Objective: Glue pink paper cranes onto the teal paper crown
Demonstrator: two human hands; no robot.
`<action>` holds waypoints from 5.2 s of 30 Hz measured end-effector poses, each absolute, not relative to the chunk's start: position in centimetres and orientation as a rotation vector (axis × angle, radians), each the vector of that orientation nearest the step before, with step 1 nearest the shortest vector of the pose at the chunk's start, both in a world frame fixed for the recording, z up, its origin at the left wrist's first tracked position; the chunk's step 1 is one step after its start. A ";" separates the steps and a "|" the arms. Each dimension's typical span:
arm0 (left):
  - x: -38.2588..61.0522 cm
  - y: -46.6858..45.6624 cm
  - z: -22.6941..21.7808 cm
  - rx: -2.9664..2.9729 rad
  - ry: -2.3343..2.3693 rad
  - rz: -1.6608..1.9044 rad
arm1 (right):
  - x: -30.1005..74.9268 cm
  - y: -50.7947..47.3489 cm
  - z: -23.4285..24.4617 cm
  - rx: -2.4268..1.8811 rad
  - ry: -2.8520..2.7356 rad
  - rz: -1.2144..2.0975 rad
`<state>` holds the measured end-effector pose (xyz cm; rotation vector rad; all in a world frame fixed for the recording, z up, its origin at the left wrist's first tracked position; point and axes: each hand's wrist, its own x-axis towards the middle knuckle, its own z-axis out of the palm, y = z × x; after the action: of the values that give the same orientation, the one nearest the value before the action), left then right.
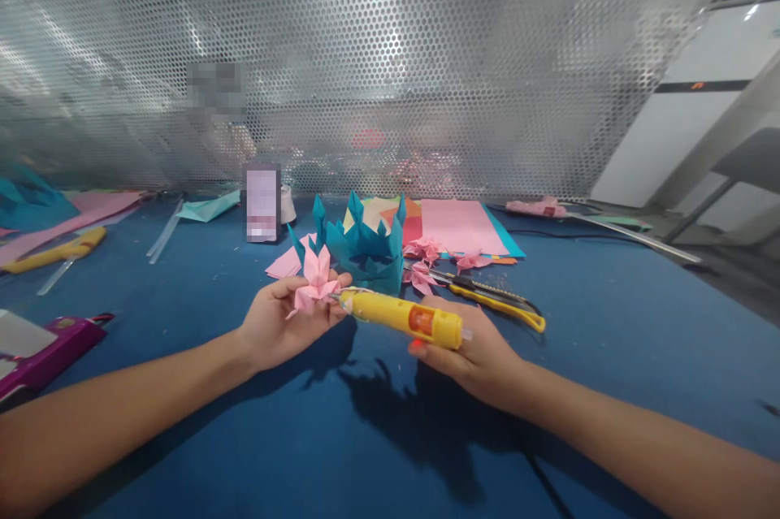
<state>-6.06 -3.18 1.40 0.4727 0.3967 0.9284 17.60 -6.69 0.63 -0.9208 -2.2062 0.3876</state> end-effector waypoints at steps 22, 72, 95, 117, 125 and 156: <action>-6.4 -3.0 0.8 0.519 0.383 0.906 | 17.7 -6.6 0.6 -0.998 -2.215 0.334; -6.4 -2.9 0.8 0.514 0.310 0.887 | 18.1 -6.4 0.1 -1.013 -2.196 0.394; -6.5 -3.0 0.8 0.475 0.346 0.899 | 17.6 -6.6 0.7 -1.012 -2.147 0.397; -6.4 -3.1 1.1 0.428 0.424 0.939 | 17.7 -6.5 0.5 -1.000 -2.132 0.363; -6.3 -3.2 1.1 0.492 0.347 0.915 | 17.9 -6.7 0.3 -1.068 -2.021 0.329; -8.6 -1.2 2.0 0.851 0.481 1.231 | 17.2 -7.3 1.8 -0.829 -2.662 0.111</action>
<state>-8.57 -1.16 1.96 0.8506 0.4809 1.2307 17.17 -7.29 1.81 -0.8292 -2.6624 0.1109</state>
